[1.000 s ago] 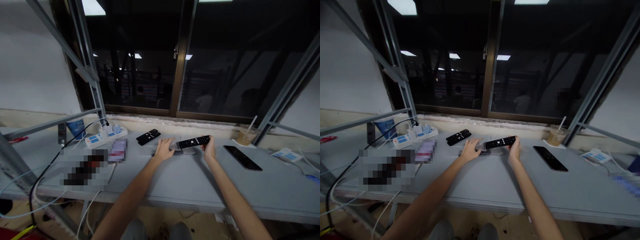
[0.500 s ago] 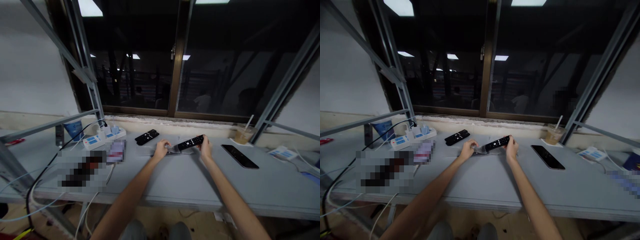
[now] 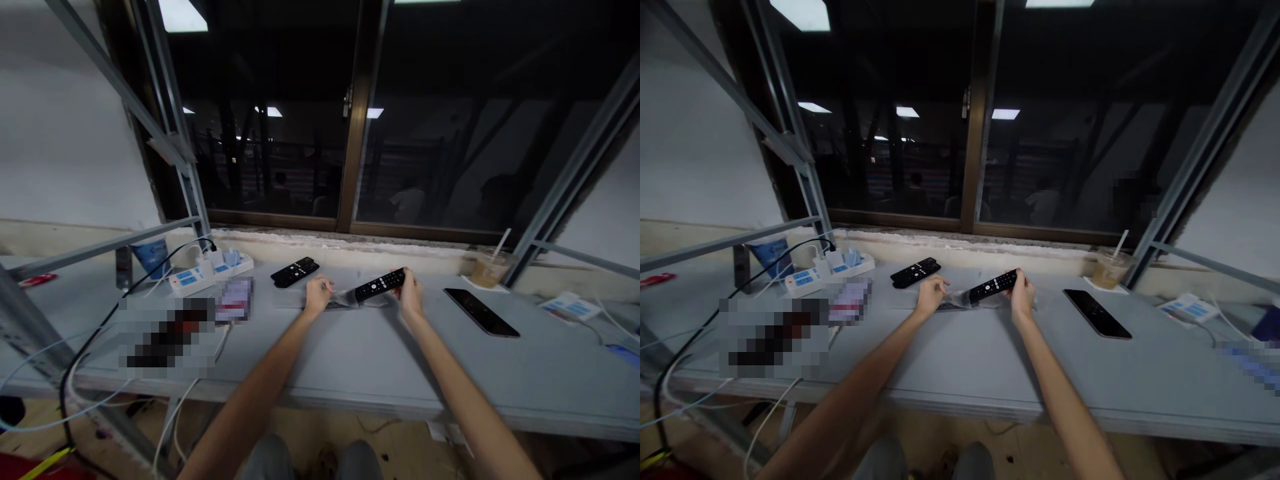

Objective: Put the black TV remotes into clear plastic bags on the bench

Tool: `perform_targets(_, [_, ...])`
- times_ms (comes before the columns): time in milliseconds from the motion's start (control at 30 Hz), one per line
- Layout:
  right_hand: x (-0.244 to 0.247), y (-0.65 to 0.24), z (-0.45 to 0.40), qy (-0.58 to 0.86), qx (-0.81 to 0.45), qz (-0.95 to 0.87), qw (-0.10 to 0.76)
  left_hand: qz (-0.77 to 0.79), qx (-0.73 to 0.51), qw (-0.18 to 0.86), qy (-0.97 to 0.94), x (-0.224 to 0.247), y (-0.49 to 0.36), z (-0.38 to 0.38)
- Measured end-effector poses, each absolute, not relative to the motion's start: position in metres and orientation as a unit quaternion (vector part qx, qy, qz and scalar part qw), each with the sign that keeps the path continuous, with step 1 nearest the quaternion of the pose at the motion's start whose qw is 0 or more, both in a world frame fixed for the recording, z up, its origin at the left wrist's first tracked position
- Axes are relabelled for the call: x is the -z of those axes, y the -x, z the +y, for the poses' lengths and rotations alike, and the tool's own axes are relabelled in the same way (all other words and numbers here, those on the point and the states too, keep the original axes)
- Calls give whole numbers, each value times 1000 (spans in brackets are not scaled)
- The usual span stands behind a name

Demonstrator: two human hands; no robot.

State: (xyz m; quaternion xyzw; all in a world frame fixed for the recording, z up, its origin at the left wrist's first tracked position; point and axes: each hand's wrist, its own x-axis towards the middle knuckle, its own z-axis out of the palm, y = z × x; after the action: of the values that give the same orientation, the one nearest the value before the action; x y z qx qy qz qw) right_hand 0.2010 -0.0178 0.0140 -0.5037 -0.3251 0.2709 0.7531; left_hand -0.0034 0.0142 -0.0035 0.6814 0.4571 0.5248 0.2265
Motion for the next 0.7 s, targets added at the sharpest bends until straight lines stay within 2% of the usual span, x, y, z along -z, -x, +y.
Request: perform_targets(700, [-13, -201, -17, 521, -278, -339, 733, 417, -644, 370, -525, 7, 4, 26])
